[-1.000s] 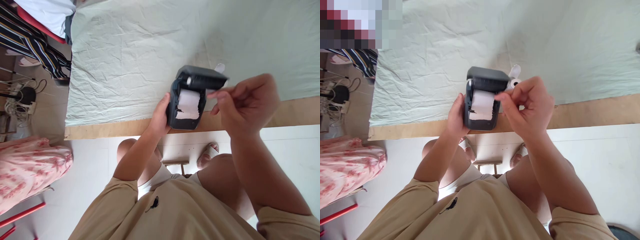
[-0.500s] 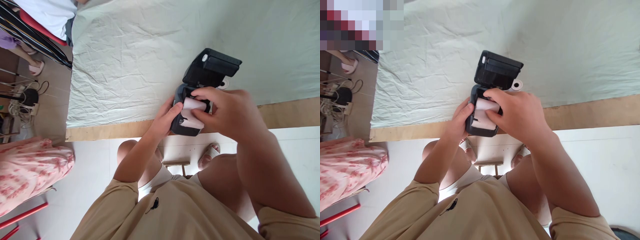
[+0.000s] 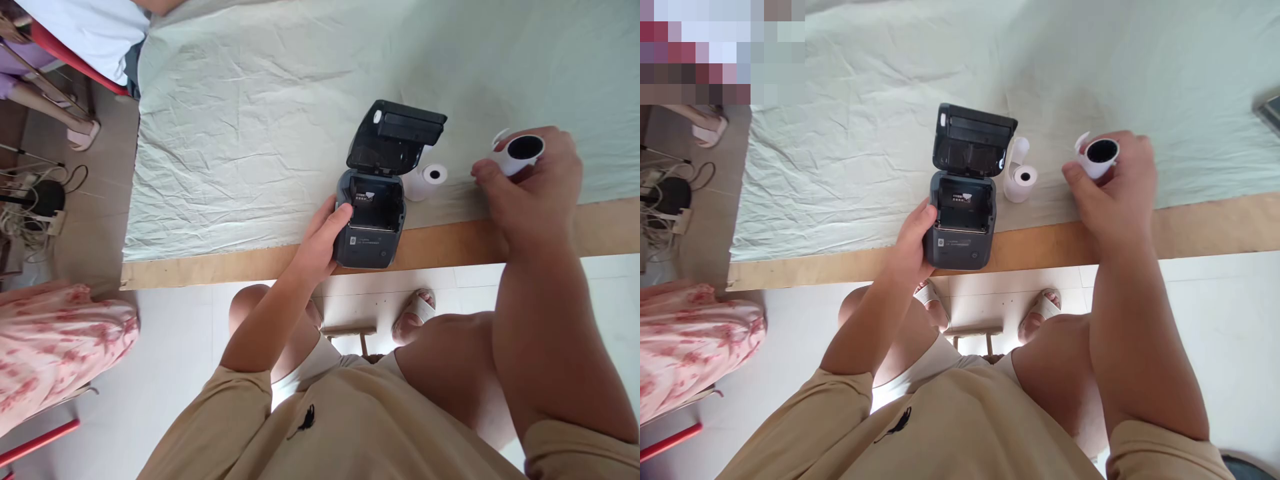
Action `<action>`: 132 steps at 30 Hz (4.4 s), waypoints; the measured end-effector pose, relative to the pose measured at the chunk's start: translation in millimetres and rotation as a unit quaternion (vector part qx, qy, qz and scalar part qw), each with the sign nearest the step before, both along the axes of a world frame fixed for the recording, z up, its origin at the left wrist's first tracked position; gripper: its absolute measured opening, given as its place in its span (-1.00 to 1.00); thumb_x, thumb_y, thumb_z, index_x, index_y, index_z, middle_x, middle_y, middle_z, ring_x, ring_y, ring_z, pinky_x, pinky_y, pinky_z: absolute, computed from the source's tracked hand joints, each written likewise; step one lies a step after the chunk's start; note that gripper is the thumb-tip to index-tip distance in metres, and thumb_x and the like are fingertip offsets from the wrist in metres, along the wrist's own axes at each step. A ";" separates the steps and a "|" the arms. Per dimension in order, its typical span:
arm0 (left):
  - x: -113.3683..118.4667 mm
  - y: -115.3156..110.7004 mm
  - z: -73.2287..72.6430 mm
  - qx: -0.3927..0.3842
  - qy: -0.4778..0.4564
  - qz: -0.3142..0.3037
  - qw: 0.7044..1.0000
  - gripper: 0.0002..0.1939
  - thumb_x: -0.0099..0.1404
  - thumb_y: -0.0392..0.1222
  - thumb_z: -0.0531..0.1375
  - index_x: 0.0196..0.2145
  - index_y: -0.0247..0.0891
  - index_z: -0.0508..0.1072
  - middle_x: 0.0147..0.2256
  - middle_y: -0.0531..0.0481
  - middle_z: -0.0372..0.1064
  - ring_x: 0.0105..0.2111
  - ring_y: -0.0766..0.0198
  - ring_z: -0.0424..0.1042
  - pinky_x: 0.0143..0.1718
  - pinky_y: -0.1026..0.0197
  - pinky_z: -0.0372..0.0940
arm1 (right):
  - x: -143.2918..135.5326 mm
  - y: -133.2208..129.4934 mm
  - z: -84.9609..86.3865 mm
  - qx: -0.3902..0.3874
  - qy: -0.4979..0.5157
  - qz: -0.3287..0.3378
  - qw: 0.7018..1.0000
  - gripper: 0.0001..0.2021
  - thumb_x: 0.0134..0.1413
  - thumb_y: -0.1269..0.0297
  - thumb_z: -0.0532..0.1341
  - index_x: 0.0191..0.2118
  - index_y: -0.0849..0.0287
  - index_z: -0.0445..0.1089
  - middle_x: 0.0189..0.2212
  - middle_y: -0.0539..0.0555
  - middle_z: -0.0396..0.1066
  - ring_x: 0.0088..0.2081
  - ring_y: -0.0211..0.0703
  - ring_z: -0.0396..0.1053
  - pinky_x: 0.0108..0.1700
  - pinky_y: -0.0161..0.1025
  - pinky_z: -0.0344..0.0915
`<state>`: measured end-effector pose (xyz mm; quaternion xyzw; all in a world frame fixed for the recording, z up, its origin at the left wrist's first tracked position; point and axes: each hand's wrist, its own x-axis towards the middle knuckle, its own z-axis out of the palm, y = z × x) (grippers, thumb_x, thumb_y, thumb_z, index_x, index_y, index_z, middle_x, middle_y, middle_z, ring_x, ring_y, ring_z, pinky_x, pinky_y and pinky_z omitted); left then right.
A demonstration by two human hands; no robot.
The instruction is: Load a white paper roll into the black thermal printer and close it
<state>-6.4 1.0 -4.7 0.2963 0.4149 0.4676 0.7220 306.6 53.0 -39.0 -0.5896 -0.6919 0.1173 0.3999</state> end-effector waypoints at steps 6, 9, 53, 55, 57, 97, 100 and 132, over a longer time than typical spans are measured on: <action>-1.0 0.8 -5.0 0.011 -0.004 -0.006 1.000 -0.42 0.29 0.33 0.50 0.01 -0.16 0.61 -0.03 -0.08 0.75 0.15 -0.14 0.73 0.14 -0.07 0.67 | -17.9 -11.7 25.3 -0.064 -0.066 -0.101 0.991 -0.51 0.27 0.20 0.47 0.24 -0.21 0.41 0.12 0.13 0.62 0.24 0.47 0.58 0.32 0.55 0.47; -1.4 0.5 -6.4 0.014 0.000 -0.007 1.000 -0.42 0.31 0.34 0.49 0.02 -0.15 0.62 -0.01 -0.08 0.76 0.14 -0.11 0.73 0.12 -0.04 0.66 | -40.9 -22.9 36.5 0.055 -0.098 -0.054 0.992 -0.62 0.42 0.19 0.32 0.27 -0.21 0.39 0.12 0.12 0.60 0.23 0.33 0.59 0.34 0.44 0.49; 0.8 -0.4 -3.5 0.005 0.011 0.003 1.000 -0.44 0.28 0.38 0.49 -0.07 -0.12 0.60 -0.09 -0.05 0.73 0.13 -0.10 0.73 0.06 -0.01 0.67 | -70.9 -22.3 3.2 -0.005 -0.052 0.033 0.998 -0.42 0.16 0.31 0.30 0.31 -0.08 0.45 -0.08 0.14 0.53 -0.10 0.09 0.52 0.01 0.10 0.58; 0.4 -0.6 -3.7 0.006 0.011 0.001 1.000 -0.44 0.28 0.39 0.49 -0.07 -0.12 0.60 -0.09 -0.05 0.74 0.11 -0.09 0.74 0.04 -0.01 0.67 | -71.6 -23.4 4.2 0.007 -0.051 0.028 0.998 -0.42 0.12 0.34 0.29 0.29 -0.05 0.44 -0.05 0.17 0.55 -0.09 0.09 0.52 0.01 0.09 0.57; 0.2 -0.8 -3.2 0.003 0.014 0.000 1.000 -0.43 0.28 0.40 0.48 -0.07 -0.12 0.60 -0.09 -0.05 0.74 0.11 -0.09 0.74 0.05 -0.01 0.67 | -71.8 -23.5 3.3 0.010 -0.052 0.031 0.998 -0.46 0.12 0.31 0.31 0.25 -0.04 0.48 -0.01 0.19 0.54 -0.07 0.10 0.53 0.01 0.09 0.57; -3.2 4.1 -12.6 0.082 0.033 0.014 0.996 -0.15 0.04 0.06 0.70 0.19 -0.01 0.46 -0.13 0.09 0.61 -0.20 0.27 0.60 -0.13 0.23 0.52 | -119.2 -38.2 31.4 0.208 0.031 0.217 0.953 -0.87 0.41 0.39 0.30 -0.19 -0.01 0.53 -0.19 -0.02 0.70 -0.08 0.00 0.65 0.00 0.03 0.43; -4.8 4.1 -12.8 0.062 0.038 -0.003 0.997 -0.03 -0.07 -0.01 0.72 0.24 -0.01 0.43 -0.12 0.06 0.60 -0.19 0.19 0.61 -0.15 0.19 0.52 | -111.8 -31.6 27.3 0.232 0.100 0.128 0.959 -0.87 0.42 0.29 0.28 0.00 -0.07 0.50 -0.07 0.10 0.62 -0.02 0.09 0.60 -0.01 0.06 0.48; -2.7 -0.7 -5.4 0.068 0.027 -0.008 0.997 -0.39 0.31 0.29 0.52 0.15 -0.04 0.56 -0.01 -0.01 0.69 0.11 -0.05 0.70 0.04 0.02 0.62 | -102.9 -28.8 3.7 -0.110 0.162 0.222 0.955 -0.33 0.34 -0.10 0.33 0.47 -0.11 0.26 0.33 0.18 0.49 0.21 0.22 0.55 0.26 0.26 0.61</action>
